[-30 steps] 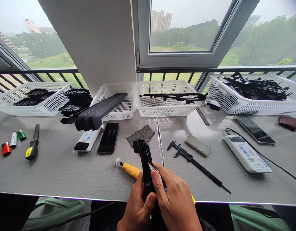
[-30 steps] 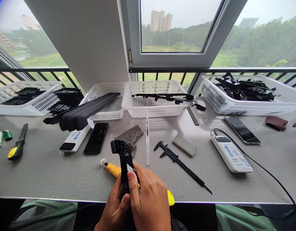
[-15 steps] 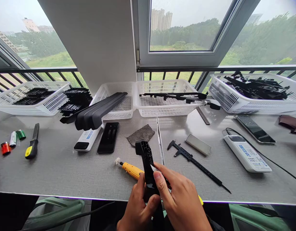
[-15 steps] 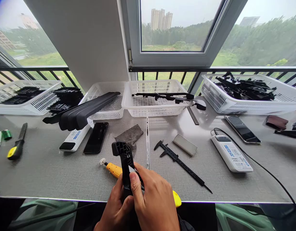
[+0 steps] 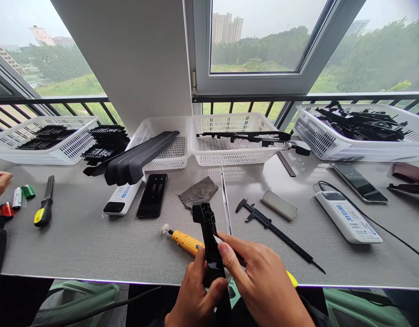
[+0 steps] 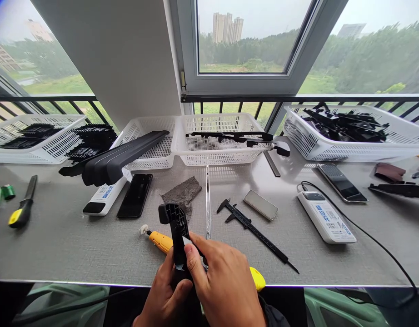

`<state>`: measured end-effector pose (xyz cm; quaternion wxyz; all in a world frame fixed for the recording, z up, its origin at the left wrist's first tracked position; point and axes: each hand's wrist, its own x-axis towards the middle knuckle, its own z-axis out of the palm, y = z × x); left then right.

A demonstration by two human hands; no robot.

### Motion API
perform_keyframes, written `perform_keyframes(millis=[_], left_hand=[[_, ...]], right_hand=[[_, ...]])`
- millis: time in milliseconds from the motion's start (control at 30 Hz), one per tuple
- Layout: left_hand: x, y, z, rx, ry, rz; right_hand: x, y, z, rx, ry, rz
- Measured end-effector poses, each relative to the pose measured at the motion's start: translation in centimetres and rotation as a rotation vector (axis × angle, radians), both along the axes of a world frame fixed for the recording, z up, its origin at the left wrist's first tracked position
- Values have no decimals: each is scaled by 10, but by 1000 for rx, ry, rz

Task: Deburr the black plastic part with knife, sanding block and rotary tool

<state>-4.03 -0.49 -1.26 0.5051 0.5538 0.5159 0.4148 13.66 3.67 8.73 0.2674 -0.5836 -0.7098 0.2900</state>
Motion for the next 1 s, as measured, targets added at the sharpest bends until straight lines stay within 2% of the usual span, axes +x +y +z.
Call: perform_keyframes(millis=[200,433,633,767,1000], left_hand=[[1,-3,-2,-11,5,18],[2,2,-1,58,-7,-49],[3,1,-3,59,12,-46],[2,0,-8,73,44,-41],[1,-7,-21,54,122,-32]], right_hand=[[2,2,1,-88,107,15],[7,5,11,-313,221,110],[9,1,9,-345,240,73],[11,5,11,-336,220,96],[23,19,22,-299,61,189]])
